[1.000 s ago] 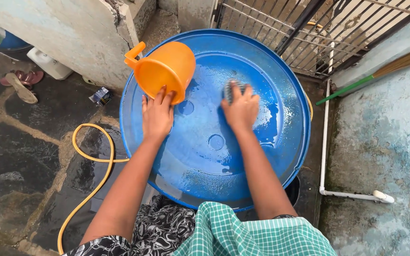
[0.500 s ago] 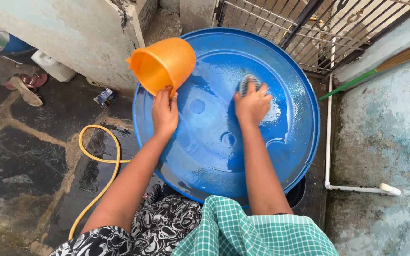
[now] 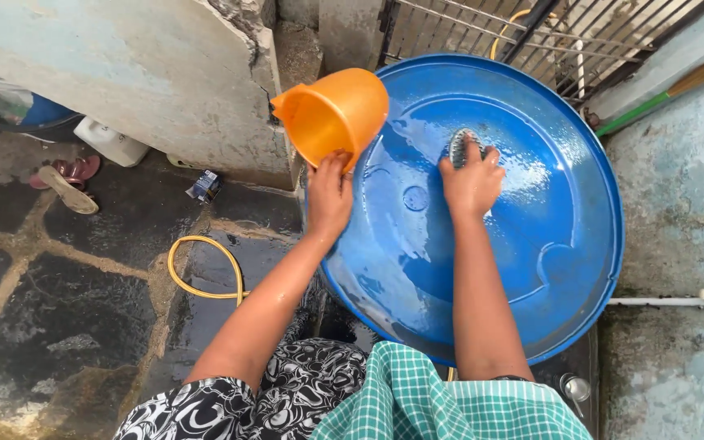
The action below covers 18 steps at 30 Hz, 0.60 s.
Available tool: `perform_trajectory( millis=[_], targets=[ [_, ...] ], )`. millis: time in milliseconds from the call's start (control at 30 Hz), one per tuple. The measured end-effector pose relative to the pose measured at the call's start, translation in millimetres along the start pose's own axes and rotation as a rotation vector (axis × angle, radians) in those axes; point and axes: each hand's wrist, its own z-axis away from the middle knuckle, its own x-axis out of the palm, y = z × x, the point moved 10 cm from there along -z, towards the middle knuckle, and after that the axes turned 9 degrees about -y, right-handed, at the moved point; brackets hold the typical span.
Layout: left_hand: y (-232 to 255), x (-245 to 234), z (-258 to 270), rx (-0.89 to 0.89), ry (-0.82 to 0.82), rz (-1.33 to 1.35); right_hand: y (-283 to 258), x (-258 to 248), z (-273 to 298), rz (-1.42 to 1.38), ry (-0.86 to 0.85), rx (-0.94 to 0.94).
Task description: The person is washing the lid and the exterior of a large blue plastic barrel using water, a brush, and a plastic mug.
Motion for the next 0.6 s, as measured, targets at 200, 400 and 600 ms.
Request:
perform_trajectory(
  millis=[200, 400, 600],
  targets=[
    [-10.4, 9.1, 0.7, -0.031, -0.051, 0.059, -104.1, 17.5, 77.6, 0.049, -0.043, -0.288],
    [-33.4, 3.7, 0.3, -0.154, 0.017, 0.216, -80.6, 23.3, 79.2, 0.054, -0.065, -0.303],
    [-56.5, -25.3, -8.0, -0.228, 0.059, 0.483, -26.6, -0.8, 47.6, 0.213, 0.098, 0.056]
  ],
)
